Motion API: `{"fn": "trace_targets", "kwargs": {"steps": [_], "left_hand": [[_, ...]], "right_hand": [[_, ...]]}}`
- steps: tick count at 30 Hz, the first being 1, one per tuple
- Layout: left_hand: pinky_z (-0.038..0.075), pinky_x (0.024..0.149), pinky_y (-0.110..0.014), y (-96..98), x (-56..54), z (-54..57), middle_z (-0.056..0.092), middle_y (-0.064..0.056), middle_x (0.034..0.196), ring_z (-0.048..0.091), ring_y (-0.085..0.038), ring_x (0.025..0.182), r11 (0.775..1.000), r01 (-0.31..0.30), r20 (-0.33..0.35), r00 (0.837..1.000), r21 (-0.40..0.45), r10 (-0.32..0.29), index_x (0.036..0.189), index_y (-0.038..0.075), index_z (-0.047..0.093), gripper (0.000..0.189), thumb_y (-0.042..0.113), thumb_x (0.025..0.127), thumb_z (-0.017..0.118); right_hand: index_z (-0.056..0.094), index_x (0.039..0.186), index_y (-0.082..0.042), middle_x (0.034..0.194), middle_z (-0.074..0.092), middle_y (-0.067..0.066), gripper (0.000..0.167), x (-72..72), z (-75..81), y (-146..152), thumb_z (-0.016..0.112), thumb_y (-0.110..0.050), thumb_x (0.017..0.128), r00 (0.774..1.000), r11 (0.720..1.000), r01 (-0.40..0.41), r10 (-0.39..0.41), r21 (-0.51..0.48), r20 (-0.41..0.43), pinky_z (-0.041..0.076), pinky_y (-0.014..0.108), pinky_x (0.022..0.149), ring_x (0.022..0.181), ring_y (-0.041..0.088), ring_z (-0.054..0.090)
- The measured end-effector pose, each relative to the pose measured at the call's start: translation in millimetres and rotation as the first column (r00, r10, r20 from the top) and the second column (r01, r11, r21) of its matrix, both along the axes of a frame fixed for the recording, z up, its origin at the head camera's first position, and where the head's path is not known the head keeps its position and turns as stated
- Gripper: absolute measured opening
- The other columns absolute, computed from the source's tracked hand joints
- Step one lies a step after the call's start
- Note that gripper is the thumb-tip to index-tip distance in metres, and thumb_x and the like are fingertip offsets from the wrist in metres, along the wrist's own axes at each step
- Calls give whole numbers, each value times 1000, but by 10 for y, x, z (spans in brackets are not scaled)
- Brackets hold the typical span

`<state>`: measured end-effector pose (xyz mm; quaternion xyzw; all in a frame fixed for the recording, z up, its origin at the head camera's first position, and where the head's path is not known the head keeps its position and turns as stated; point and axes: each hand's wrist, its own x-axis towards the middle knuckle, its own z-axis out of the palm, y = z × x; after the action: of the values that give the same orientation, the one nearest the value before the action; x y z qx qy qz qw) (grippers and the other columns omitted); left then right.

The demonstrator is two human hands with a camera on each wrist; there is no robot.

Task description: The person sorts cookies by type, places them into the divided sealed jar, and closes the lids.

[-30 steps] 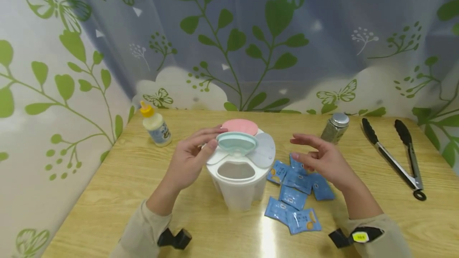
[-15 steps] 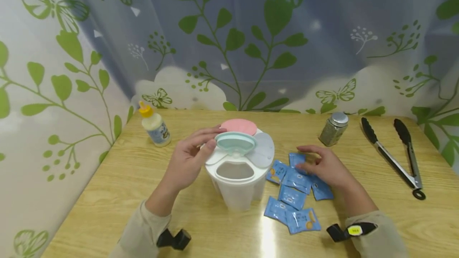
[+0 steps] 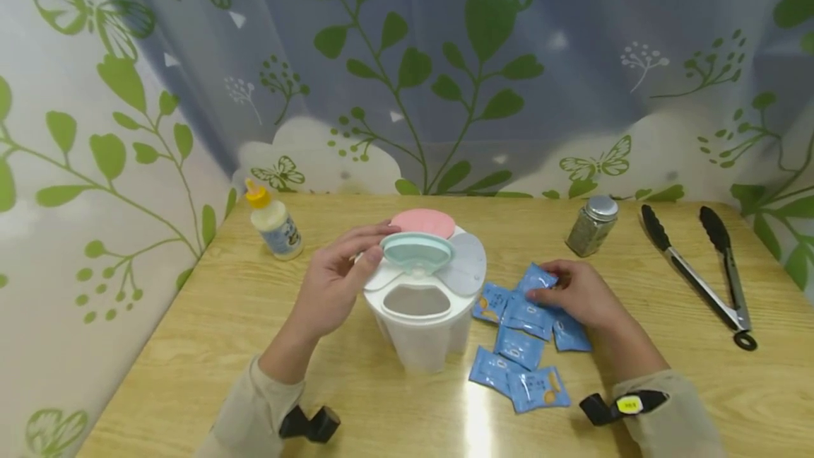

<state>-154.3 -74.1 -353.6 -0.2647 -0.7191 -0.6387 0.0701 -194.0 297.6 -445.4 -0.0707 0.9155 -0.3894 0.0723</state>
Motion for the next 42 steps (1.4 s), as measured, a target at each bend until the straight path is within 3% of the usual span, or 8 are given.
{"fn": "trace_targets", "kwargs": {"steps": [8,16,22,28,30,32,38,42], "left_hand": [[42,113,-33,4,-2,9,65,-9,133,48,-15,139,1000,-3,-4,1000,-4,3,116,0,71,27,18,101,59],[44,111,-34,7,1,21,65,-7,133,47,-14,139,1000,-6,5,1000,-15,6,116,1,71,27,20,101,59],[44,112,-41,7,-1,8,65,-8,133,47,-15,140,1000,-1,-1,1000,-1,1,115,0,71,26,18,101,59],[44,111,-43,15,-9,-19,65,-11,133,48,-19,139,1000,10,-15,1000,20,-10,113,-2,72,23,14,100,60],[44,111,-40,26,-13,-20,65,-10,133,48,-19,140,1000,17,-8,1000,19,-17,112,-1,72,23,13,100,60],[44,111,-39,26,-9,-22,65,-10,133,48,-18,140,1000,15,-4,1000,16,-15,112,-1,72,22,14,100,59],[46,108,-45,14,7,-3,65,-10,132,48,-18,140,1000,-8,-16,1000,11,8,111,-1,72,24,16,101,59],[48,106,-45,14,10,5,66,-9,131,49,-16,139,1000,-20,-30,999,0,20,111,-1,73,25,19,101,59]], "right_hand": [[51,131,3,101,68,13,52,-1,62,-8,70,-30,95,996,995,44,-37,-89,83,52,28,63,72,12,61],[57,129,-3,76,51,-2,48,87,276,-61,65,-38,97,993,976,42,-17,-215,116,46,31,59,59,13,47],[60,108,-6,66,43,-4,26,199,501,-149,63,-30,100,999,958,-29,35,-287,17,39,35,55,55,22,41],[58,120,-15,76,50,-7,18,328,708,-202,58,-17,102,994,932,-78,48,-354,-93,36,34,53,58,21,42],[58,124,-16,80,53,-8,23,376,768,-209,57,-10,102,992,905,-94,48,-414,-120,35,34,53,58,20,42],[59,122,-14,80,54,-8,24,411,818,-235,55,-4,101,988,859,-124,60,-497,-144,31,35,52,58,19,41],[63,114,-7,73,46,-2,31,509,981,-354,45,14,99,973,658,-219,92,-720,-212,23,35,52,57,22,29],[65,112,-2,73,47,-1,33,587,1114,-490,44,19,96,969,596,-229,67,-770,-236,23,35,51,57,22,28]]}}
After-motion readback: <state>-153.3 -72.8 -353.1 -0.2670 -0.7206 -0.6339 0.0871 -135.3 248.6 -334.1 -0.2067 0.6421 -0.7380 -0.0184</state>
